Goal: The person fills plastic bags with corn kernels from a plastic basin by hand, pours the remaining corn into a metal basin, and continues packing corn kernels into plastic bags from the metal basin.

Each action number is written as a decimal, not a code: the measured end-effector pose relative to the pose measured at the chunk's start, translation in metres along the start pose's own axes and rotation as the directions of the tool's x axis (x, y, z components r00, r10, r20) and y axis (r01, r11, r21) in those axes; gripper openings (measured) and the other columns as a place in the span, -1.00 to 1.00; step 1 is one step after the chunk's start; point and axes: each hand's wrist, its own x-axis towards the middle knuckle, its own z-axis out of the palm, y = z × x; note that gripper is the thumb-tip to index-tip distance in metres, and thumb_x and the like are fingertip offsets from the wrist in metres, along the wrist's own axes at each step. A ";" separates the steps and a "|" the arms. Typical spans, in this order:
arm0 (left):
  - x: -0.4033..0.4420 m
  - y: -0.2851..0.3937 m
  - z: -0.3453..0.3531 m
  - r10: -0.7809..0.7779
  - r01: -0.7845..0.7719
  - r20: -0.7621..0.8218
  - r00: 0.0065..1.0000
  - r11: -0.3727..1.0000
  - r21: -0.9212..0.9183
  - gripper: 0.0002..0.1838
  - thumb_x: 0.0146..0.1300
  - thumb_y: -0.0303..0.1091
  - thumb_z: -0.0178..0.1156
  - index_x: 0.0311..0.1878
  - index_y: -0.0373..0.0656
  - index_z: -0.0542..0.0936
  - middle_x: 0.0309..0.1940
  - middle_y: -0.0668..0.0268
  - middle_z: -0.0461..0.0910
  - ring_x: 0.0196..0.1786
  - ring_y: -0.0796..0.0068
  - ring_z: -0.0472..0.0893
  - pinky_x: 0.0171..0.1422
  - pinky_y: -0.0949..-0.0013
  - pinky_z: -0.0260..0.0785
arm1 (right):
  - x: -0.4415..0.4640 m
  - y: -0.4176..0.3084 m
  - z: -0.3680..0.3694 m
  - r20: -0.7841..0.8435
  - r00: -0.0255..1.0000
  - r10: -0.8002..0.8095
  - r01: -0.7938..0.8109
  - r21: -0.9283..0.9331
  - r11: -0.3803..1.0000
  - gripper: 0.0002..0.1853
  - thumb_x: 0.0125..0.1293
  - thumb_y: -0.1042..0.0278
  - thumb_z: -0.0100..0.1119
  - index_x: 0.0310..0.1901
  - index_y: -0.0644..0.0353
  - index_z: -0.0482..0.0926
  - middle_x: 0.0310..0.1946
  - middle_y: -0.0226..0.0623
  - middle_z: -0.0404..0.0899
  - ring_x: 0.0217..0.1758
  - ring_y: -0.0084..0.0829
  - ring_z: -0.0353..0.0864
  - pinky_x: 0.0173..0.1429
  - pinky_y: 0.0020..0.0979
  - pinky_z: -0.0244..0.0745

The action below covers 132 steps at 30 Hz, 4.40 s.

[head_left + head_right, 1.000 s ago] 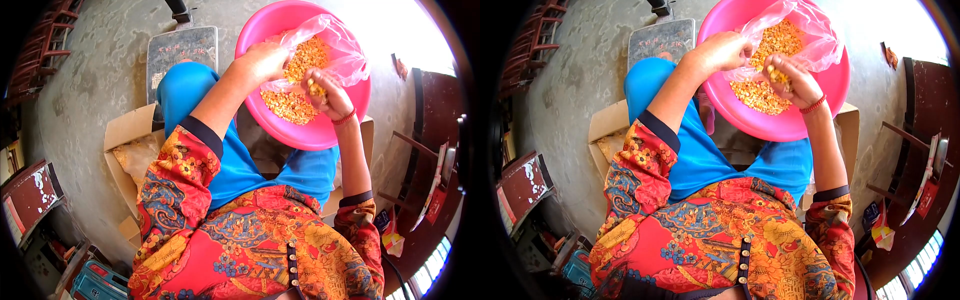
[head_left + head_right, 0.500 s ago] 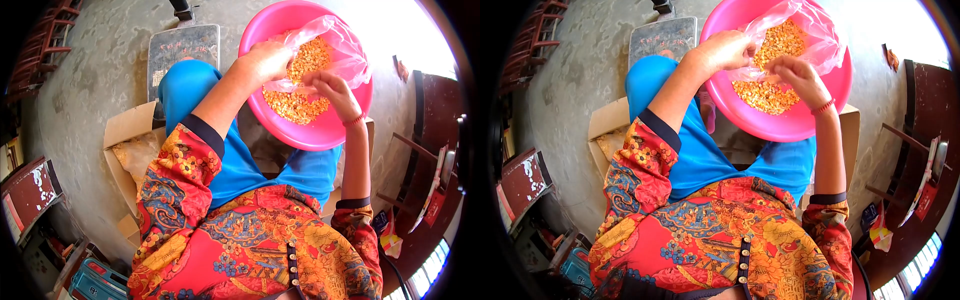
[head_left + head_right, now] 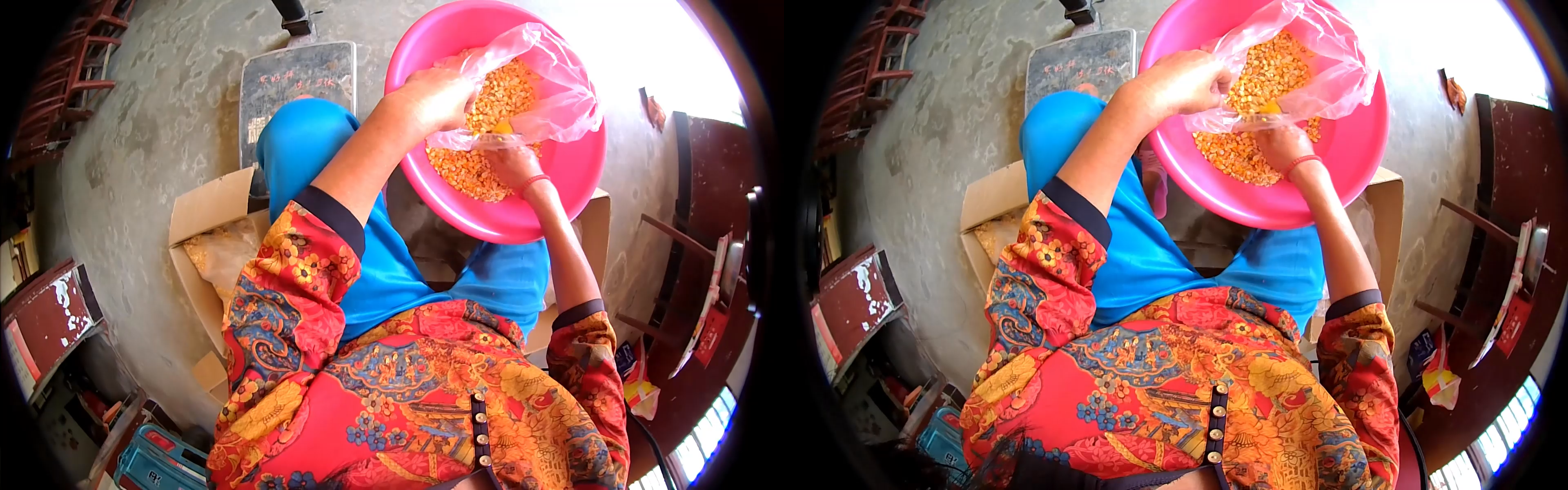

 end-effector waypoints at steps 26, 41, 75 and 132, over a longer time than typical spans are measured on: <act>0.003 -0.002 0.005 -0.041 0.041 0.009 0.999 0.998 0.046 -0.79 -0.02 -0.43 0.09 -0.28 -0.10 0.61 -0.39 0.08 0.60 -0.25 0.11 0.59 -0.15 0.15 0.41 | -0.003 -0.040 -0.074 0.411 0.867 -0.282 -0.445 0.893 -0.063 -0.76 0.33 0.22 -0.02 -0.25 0.24 0.50 -0.47 -0.38 0.50 -0.65 -0.67 0.42 -0.70 -0.67 0.22; -0.005 0.007 -0.004 -0.012 0.014 -0.068 0.998 1.000 0.024 -0.77 -0.02 -0.44 0.05 -0.27 -0.09 0.62 -0.38 0.09 0.60 -0.25 0.12 0.59 -0.14 0.13 0.41 | -0.013 -0.048 -0.129 0.327 0.942 0.076 -0.291 0.680 0.673 -0.77 0.31 0.32 -0.05 -0.26 0.30 0.53 -0.43 -0.40 0.57 -0.36 -0.56 0.55 -0.30 -0.53 0.48; -0.006 0.014 -0.010 -0.029 0.030 -0.029 0.999 0.998 0.058 -0.79 0.00 -0.42 0.05 -0.29 -0.08 0.62 -0.41 0.09 0.60 -0.27 0.11 0.60 -0.15 0.13 0.41 | -0.001 -0.026 -0.007 0.705 0.689 -0.167 -0.690 0.709 0.147 -0.72 0.33 0.28 0.01 -0.11 0.35 0.51 -0.27 -0.29 0.59 -0.32 -0.57 0.58 -0.26 -0.56 0.53; -0.052 0.063 -0.002 -0.124 -0.231 -0.246 0.961 0.126 -0.965 -0.69 0.25 -0.51 0.07 0.08 -0.23 0.41 -0.37 0.27 0.58 -0.29 0.48 0.58 -0.14 0.42 0.47 | -0.091 -0.107 -0.098 -0.794 0.543 0.274 0.311 0.494 0.812 -0.51 -0.12 0.58 0.12 -0.03 0.09 0.47 0.01 -0.11 0.36 0.07 -0.05 0.36 0.14 -0.14 0.30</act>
